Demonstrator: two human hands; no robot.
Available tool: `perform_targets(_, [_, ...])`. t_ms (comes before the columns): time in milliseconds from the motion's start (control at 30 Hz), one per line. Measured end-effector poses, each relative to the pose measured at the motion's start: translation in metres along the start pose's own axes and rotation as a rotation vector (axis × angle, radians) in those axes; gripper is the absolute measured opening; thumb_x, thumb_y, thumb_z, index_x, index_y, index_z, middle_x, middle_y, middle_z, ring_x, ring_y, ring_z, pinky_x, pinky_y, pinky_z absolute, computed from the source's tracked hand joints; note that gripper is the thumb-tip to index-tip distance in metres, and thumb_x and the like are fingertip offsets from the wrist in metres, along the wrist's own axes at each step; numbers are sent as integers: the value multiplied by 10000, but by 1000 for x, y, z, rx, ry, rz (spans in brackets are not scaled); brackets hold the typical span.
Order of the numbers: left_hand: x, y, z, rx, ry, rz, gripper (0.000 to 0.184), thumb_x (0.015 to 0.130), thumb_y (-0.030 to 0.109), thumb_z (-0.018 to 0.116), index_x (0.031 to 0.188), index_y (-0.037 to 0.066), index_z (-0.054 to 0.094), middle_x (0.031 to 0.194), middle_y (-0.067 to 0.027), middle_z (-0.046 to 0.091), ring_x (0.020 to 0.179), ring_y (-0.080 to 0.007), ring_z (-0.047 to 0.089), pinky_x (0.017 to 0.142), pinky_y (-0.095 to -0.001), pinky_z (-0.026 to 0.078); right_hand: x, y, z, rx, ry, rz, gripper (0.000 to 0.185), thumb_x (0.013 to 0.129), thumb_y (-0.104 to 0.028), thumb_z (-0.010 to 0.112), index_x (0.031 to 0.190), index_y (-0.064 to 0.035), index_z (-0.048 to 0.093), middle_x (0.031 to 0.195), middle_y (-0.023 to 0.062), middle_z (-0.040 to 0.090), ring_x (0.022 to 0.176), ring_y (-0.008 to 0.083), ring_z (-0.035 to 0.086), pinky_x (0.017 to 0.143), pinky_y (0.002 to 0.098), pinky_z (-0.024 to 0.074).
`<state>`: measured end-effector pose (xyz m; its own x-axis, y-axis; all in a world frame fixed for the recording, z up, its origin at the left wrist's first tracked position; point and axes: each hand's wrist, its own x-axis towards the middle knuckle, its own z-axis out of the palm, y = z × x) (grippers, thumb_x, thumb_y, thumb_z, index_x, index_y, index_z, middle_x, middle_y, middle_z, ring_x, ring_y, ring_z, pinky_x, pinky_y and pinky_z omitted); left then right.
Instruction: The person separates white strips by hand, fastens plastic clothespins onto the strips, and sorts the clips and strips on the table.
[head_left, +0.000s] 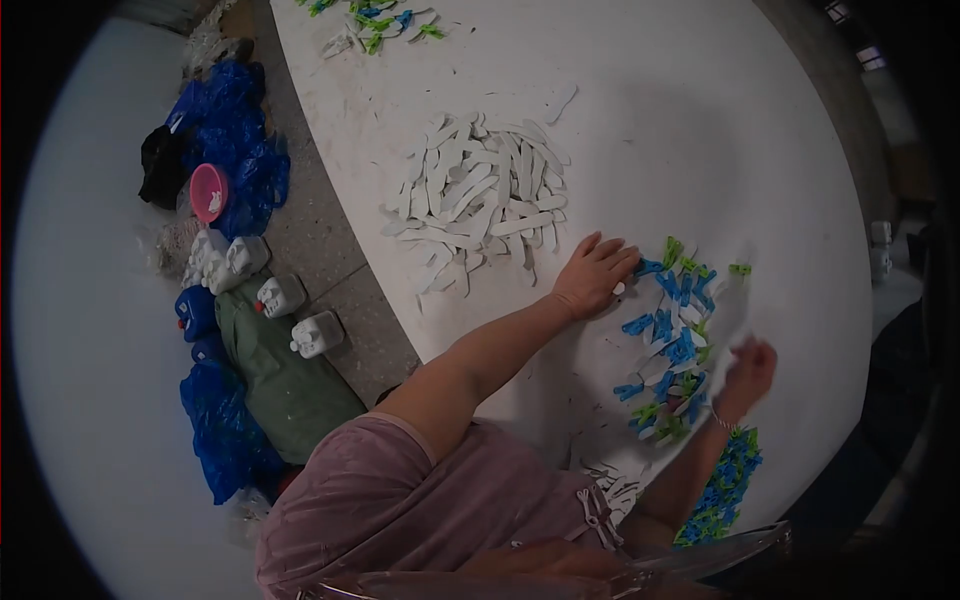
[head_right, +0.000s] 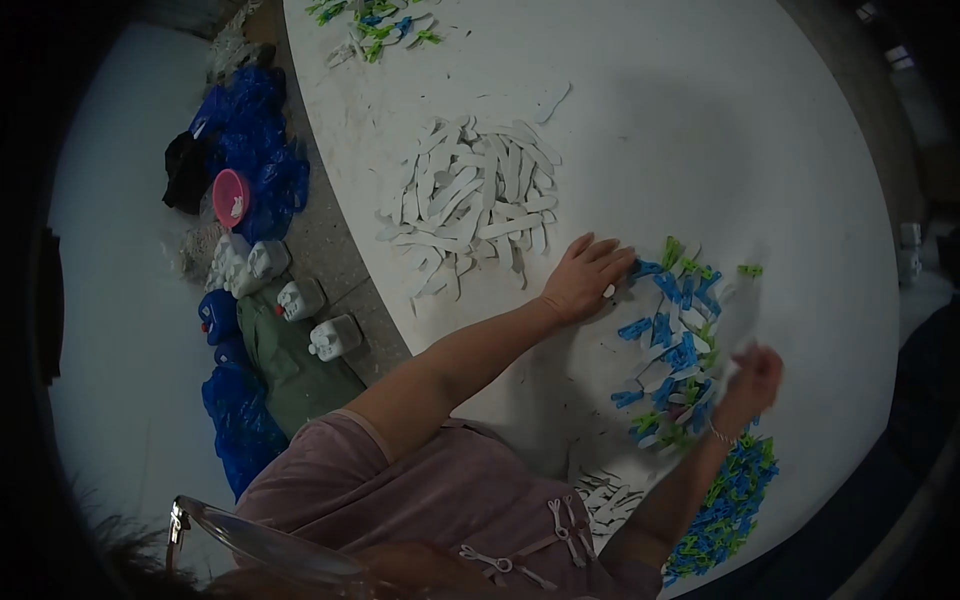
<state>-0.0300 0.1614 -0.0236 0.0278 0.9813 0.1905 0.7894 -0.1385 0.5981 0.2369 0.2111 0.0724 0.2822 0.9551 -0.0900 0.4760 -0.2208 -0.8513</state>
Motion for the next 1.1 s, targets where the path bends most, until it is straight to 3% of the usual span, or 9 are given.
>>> perform_targets(100, [-1, 0, 1, 31, -10, -7, 436, 809, 164, 506, 1234, 112, 424, 1260, -46, 471, 1208, -237, 379, 1052, -452, 210, -28, 54, -141, -512, 657, -77, 415, 898, -401, 459, 861, -2, 568, 711, 92, 597, 652, 176, 551, 613, 321, 451])
perform_targets(267, [-2, 0, 4, 70, -17, 3, 470, 771, 167, 533, 1226, 119, 423, 1260, -44, 466, 1219, -229, 369, 1052, -443, 203, -50, 124, -240, -638, 656, 66, 343, 908, -330, 473, 896, -4, 580, 797, 92, 606, 724, 182, 574, 648, 318, 464])
perform_targets(700, [-1, 6, 1, 104, 12, 9, 460, 779, 189, 534, 1222, 116, 437, 1245, -35, 484, 1186, -227, 400, 1039, -443, 220, -47, 193, -238, -624, 711, -110, 285, 909, -270, 487, 920, 0, 577, 830, 81, 594, 704, 169, 555, 636, 295, 455])
perform_targets(767, [0, 6, -2, 101, -48, -13, 507, 783, 189, 538, 1267, 119, 401, 1286, -32, 448, 1215, -224, 372, 1052, -444, 207, -46, 143, -163, -628, 720, -133, 281, 909, -266, 488, 922, 0, 577, 833, 80, 593, 702, 168, 553, 635, 293, 455])
perform_targets(833, [-2, 4, 1, 86, 17, 6, 473, 787, 193, 525, 1242, 118, 419, 1246, -36, 478, 1188, -227, 398, 1042, -447, 216, -48, 30, -11, 30, 26, -153, 180, 903, -183, 506, 925, -17, 573, 802, 31, 550, 630, 97, 471, 574, 227, 420])
perform_targets(900, [-2, 1, 4, 71, 85, 22, 440, 791, 197, 513, 1218, 117, 438, 1207, -41, 508, 1160, -229, 424, 1033, -450, 226, -62, -26, 87, 123, -439, -260, 155, 878, -147, 537, 949, -16, 581, 796, 15, 575, 649, 87, 504, 590, 211, 429])
perform_targets(933, [-1, -1, 5, 79, 12, 8, 422, 797, 202, 499, 1207, 115, 447, 1197, -42, 516, 1151, -225, 434, 1029, -449, 232, -63, -41, 135, 49, -469, -657, 149, 866, -140, 547, 940, -19, 591, 803, 55, 597, 667, 122, 546, 604, 227, 440])
perform_targets(1000, [-1, -5, 13, 86, -56, -13, 405, 803, 207, 485, 1196, 113, 456, 1187, -44, 524, 1143, -220, 445, 1025, -449, 237, -80, -72, 211, 69, -528, -828, 158, 792, -110, 617, 915, -13, 595, 808, 126, 618, 701, 263, 599, 634, 318, 471])
perform_targets(1100, [-2, -11, 25, 149, 188, 77, 385, 797, 224, 478, 1163, 108, 480, 1169, -45, 538, 1112, -219, 476, 1005, -450, 268, -95, -92, 285, -18, -733, -532, 189, 773, -184, 647, 856, -25, 585, 719, 118, 613, 649, 253, 602, 601, 326, 474])
